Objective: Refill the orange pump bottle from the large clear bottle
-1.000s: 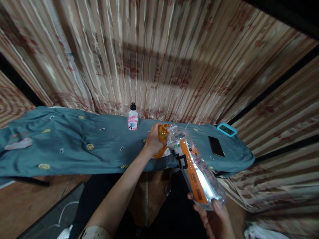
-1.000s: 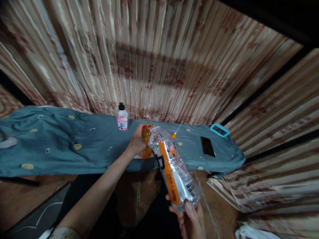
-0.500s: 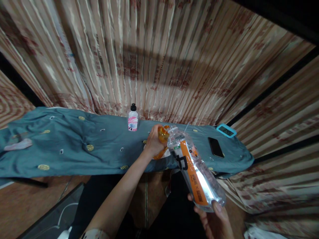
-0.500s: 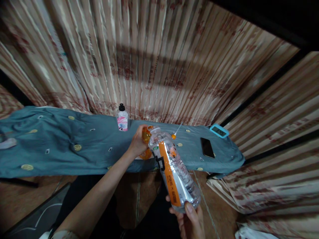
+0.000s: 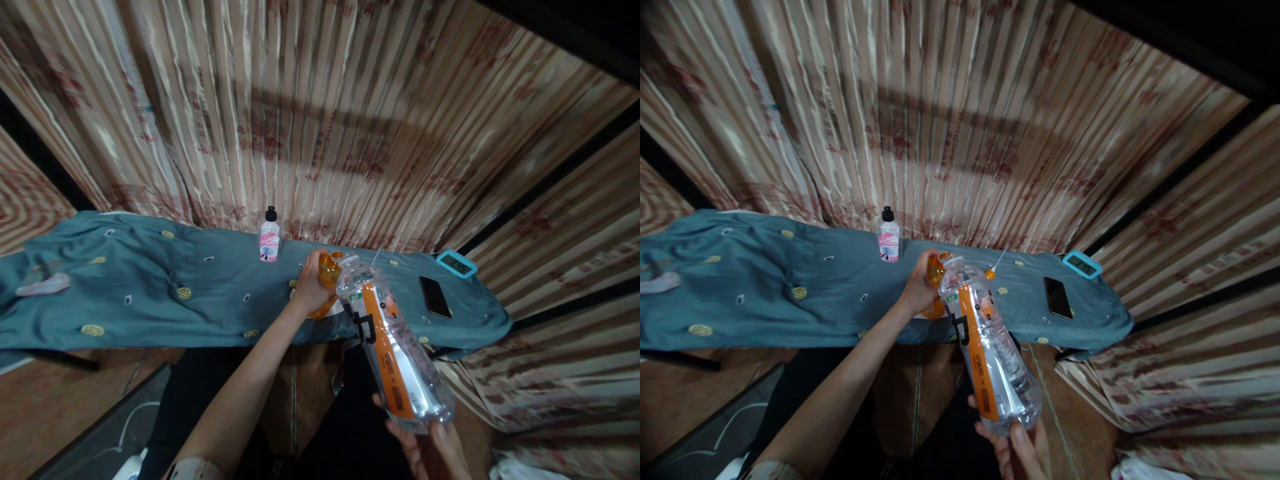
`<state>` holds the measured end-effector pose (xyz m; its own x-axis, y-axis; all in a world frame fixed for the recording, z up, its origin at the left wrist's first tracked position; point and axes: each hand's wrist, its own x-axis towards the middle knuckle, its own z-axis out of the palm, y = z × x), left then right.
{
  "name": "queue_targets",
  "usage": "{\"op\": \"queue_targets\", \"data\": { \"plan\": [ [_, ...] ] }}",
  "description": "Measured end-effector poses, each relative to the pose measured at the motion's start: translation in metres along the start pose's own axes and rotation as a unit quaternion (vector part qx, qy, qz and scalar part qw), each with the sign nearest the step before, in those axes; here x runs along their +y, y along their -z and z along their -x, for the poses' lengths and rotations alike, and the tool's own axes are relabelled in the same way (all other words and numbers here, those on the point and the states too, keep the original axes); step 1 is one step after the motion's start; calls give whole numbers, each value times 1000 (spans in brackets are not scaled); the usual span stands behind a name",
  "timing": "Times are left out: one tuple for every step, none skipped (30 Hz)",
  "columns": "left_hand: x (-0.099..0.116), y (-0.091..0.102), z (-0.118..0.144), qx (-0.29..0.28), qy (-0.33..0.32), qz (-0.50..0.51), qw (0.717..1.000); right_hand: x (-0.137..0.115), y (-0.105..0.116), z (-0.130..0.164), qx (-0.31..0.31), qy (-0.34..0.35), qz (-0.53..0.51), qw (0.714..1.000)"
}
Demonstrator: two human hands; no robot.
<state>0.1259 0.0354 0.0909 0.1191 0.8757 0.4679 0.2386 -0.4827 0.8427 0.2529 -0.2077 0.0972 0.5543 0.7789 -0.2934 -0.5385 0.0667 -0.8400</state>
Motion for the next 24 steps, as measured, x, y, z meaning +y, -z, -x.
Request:
{"op": "queue_targets", "data": {
  "plan": [
    [-1,0,0,0,-1,1,1000,0,0,0,4,-1,3,1000],
    [-1,0,0,1,-3,3,1000,0,0,0,8,-3,7,1000],
    [-2,0,0,2,-7,4,1000,0,0,0,10,-3,10,1000],
    [-3,-1,0,2,-11,6,1000,1,1,-1,7,-4,12,1000],
    [-3,0,0,2,-16,6,1000,1,1,-1,1,-4,15,1000],
    [-4,0,0,0,-19,6,1000,1,2,-1,-7,-3,17,1000],
    [-4,0,0,-2,-21,3,1000,1,3,-1,-15,-1,17,1000],
    [-4,0,0,-4,-22,0,1000,1,4,-1,-22,1,18,1000],
    [-5,0,0,-4,-23,-4,1000,1,4,-1,-26,3,17,999],
    [-5,-1,0,-4,-25,-9,1000,2,5,0,-30,4,16,999],
    [-5,-1,0,-2,-28,-13,1000,2,5,0,-33,3,13,999],
    [-6,-1,0,1,-32,-16,999,2,6,1,-36,2,12,999],
    [-7,-2,-1,3,-35,-18,999,3,6,1,-39,-1,10,999],
    [-7,-2,-1,5,-36,-20,999,4,6,1,-41,-3,9,999],
    [-8,-2,-1,6,-37,-22,999,4,6,1,-44,-4,8,999],
    [-8,-3,-1,7,-38,-22,999,5,6,1,-45,-4,6,999],
    [-9,-3,-1,8,-40,-22,999,6,6,1,-44,-4,3,999],
    [-9,-3,-1,8,-42,-23,999,7,6,1,-43,-3,-1,999],
    [-9,-3,-1,8,-44,-22,999,8,7,1,-42,-3,-4,999],
    [-9,-3,-1,9,-46,-22,999,9,7,0,-41,-3,-7,999],
    [-9,-3,-1,9,-47,-22,999,9,7,0,-41,-4,-9,999],
    [-8,-3,-1,10,-47,-22,999,10,8,0,-42,-4,-10,999],
    [-8,-3,-1,10,-48,-22,999,10,9,0,-47,-5,-9,999],
    [-8,-3,-1,10,-48,-21,999,11,9,0,-53,-5,-8,999]
  ]
}}
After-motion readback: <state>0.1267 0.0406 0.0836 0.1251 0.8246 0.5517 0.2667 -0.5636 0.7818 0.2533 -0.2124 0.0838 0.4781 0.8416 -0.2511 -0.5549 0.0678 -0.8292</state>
